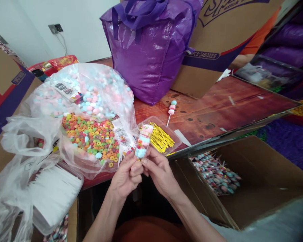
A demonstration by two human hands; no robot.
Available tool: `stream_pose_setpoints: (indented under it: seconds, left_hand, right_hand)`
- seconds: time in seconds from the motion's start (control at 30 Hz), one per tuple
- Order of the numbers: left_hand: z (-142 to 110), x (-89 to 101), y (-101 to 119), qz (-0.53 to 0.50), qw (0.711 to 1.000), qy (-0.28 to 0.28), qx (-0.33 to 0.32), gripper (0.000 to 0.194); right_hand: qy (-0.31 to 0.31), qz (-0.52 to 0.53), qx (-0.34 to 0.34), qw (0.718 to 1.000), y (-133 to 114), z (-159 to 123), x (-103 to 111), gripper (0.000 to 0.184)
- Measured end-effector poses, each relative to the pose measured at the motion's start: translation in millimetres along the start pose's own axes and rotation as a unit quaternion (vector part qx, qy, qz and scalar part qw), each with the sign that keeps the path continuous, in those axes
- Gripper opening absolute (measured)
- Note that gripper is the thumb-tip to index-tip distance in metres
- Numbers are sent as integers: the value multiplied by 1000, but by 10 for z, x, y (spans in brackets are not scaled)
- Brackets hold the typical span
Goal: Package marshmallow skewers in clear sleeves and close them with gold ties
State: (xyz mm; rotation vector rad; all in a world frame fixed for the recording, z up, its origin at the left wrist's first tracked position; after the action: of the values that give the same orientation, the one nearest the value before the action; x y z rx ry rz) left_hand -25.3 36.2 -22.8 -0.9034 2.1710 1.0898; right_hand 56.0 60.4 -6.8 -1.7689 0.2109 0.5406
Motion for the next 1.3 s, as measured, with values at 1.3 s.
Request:
stream_pose_setpoints:
  seconds: [1.3]
  left_hand:
    - [-12,-42,-54,-7,994,86,-73,30]
  right_hand:
    - [69,-444,543,709,-493,-296,-54,21]
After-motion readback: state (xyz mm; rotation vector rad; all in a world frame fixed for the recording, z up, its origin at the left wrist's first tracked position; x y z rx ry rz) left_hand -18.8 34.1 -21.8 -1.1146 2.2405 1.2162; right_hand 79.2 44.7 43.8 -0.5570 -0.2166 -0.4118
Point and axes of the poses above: each hand's wrist, its own z-axis towards the middle knuckle, its own x-axis out of the back of the hand, y = z × x, the point moved 7 cm from there along z, towards the middle knuckle, and after that the axes turned 9 degrees about y, right-handed, at the moved point
